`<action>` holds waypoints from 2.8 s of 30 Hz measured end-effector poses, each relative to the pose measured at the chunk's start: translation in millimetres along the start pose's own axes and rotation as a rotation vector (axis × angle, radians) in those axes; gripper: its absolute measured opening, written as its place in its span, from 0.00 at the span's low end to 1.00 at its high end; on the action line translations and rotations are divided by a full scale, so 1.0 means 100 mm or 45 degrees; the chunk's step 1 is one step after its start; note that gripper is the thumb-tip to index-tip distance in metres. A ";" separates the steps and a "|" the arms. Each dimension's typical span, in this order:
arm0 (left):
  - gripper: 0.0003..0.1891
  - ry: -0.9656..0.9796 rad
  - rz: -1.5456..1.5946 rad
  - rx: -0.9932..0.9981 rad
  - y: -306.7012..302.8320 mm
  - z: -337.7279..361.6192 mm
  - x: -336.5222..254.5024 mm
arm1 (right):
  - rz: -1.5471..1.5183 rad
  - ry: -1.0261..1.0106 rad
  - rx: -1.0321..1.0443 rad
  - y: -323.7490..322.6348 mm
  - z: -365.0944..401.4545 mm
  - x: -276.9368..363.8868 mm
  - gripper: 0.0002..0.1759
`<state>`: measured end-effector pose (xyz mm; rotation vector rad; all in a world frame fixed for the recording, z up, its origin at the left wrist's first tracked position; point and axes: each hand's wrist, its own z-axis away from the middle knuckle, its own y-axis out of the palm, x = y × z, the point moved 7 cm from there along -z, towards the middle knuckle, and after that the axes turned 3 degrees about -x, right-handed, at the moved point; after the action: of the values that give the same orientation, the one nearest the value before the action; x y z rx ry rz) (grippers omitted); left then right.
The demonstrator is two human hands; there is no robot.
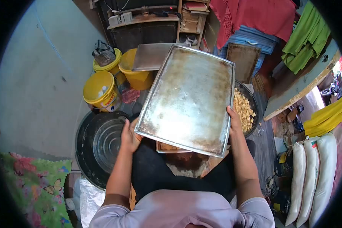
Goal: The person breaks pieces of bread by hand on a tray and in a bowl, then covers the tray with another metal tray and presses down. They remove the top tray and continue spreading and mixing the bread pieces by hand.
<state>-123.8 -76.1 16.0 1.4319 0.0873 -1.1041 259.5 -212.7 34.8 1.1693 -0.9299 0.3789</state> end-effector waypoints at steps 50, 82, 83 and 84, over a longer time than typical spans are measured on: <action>0.33 0.752 -2.878 0.077 1.31 -1.61 1.24 | 2.463 -0.530 -0.094 0.35 -1.01 -0.73 0.35; 0.35 0.853 -2.882 0.423 2.49 -2.86 2.03 | 1.653 0.727 -0.896 -4.51 -1.47 -0.85 0.60; 0.35 0.868 -2.875 0.413 2.50 -2.85 2.02 | 1.862 0.746 -0.678 -4.43 -1.55 -1.15 0.58; 0.35 0.860 -2.869 0.418 2.49 -2.85 2.02 | 2.057 0.755 -0.453 -4.30 -1.63 -1.39 0.56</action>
<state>300.7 -15.5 4.1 1.5659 2.5640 -2.1788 543.3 -203.1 -353.0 -0.2782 -1.1527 1.6460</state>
